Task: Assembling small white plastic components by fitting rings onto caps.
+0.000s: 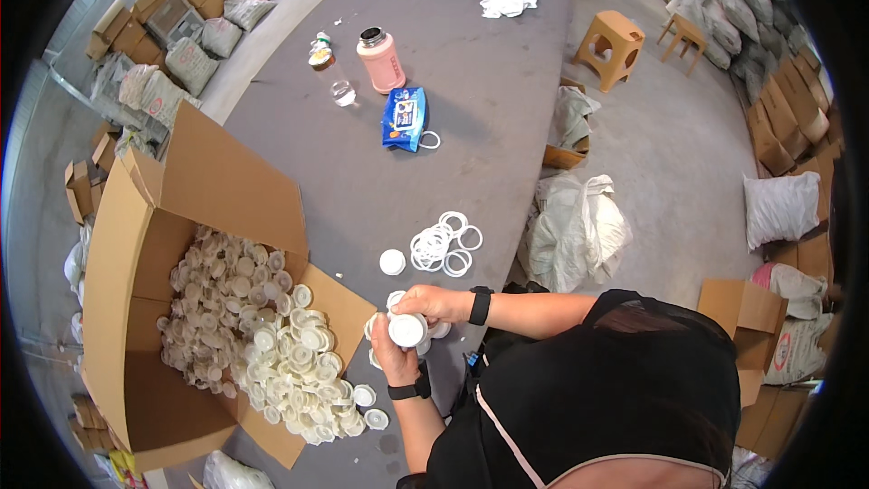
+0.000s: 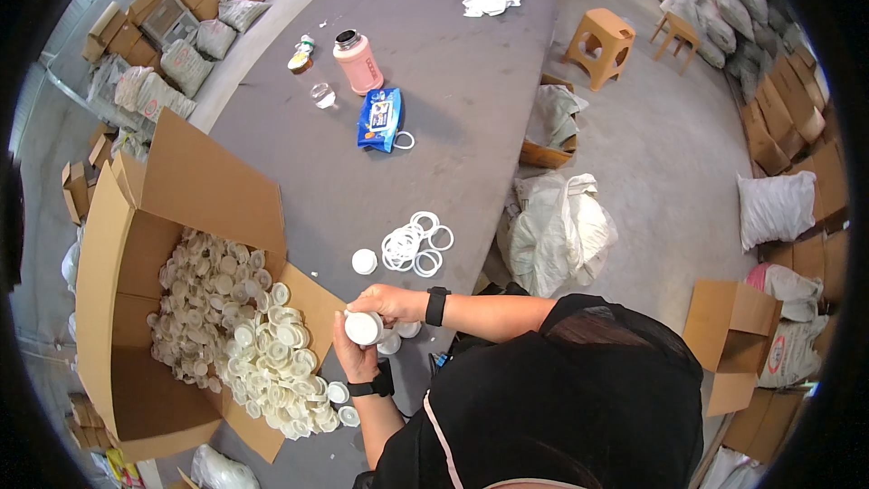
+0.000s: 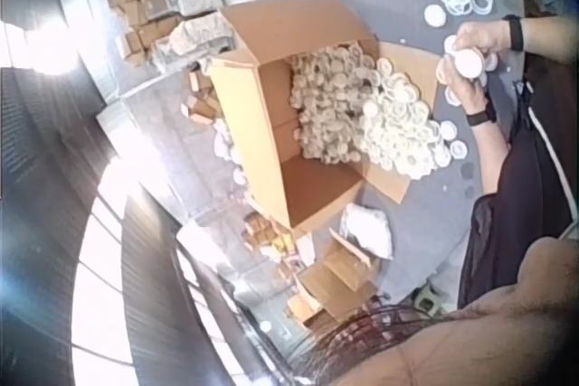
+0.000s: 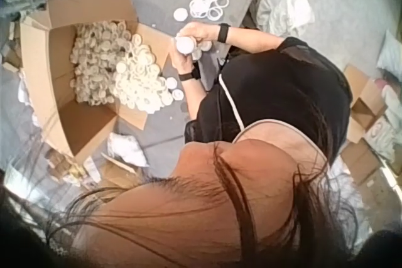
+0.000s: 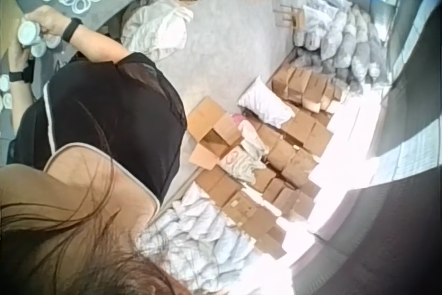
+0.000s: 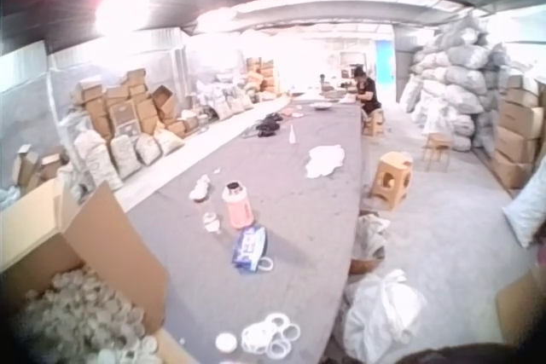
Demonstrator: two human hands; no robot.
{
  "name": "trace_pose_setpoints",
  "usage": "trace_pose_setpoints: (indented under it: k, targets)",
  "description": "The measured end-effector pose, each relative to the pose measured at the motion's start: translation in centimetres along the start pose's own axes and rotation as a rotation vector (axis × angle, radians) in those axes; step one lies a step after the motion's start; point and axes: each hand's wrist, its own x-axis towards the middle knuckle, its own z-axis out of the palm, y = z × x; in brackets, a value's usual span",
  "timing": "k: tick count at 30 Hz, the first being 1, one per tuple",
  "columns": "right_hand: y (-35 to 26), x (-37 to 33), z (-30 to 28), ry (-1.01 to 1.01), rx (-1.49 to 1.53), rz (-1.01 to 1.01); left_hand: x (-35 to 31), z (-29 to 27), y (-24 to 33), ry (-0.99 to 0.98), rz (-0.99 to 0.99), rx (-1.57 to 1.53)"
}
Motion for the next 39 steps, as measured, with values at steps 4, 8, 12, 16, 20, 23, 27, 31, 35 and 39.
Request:
trace_pose_setpoints:
  k: [4, 8, 12, 16, 20, 23, 27, 31, 35, 39]
  targets:
    - [3.2, 1.2, -2.4, 0.046, -0.17, 0.069, 0.9, -2.8, -1.4, 0.036, 0.084, 0.257]
    - [6.3, 3.2, -3.7, 0.203, 0.025, 0.077, 1.5, -6.3, -1.8, 0.247, 0.134, 0.575]
    - [6.3, 4.8, -3.7, 0.186, 0.601, 0.135, 1.4, -6.6, -1.8, 0.243, 0.071, 0.435]
    - [7.1, 6.8, -4.5, 0.095, 0.575, 0.114, 1.6, -4.9, -1.8, 0.087, 0.048, 0.197]
    - [7.5, 7.3, -4.9, 0.117, 0.688, 0.194, 2.6, -5.2, -3.6, 0.231, 0.039, 0.331]
    - [6.6, 6.5, -3.8, 0.347, 0.46, 0.24, 4.1, -7.7, -3.9, 0.373, 0.246, 0.546]
    - [5.5, 5.8, -3.6, 0.406, 0.211, 0.267, 7.7, -11.5, 0.4, 0.513, 0.728, 1.384]
    - [5.6, 5.4, -4.0, 0.312, 0.264, 0.313, 10.9, -14.9, 5.4, 0.609, 0.881, 1.618]
    - [5.4, 4.8, -5.2, 0.206, 0.282, 0.31, 10.7, -12.0, 6.4, 0.597, 0.564, 1.744]
    - [5.2, 5.3, -4.3, 0.196, 0.167, 0.21, 7.6, -8.4, 5.0, 0.488, 0.712, 1.586]
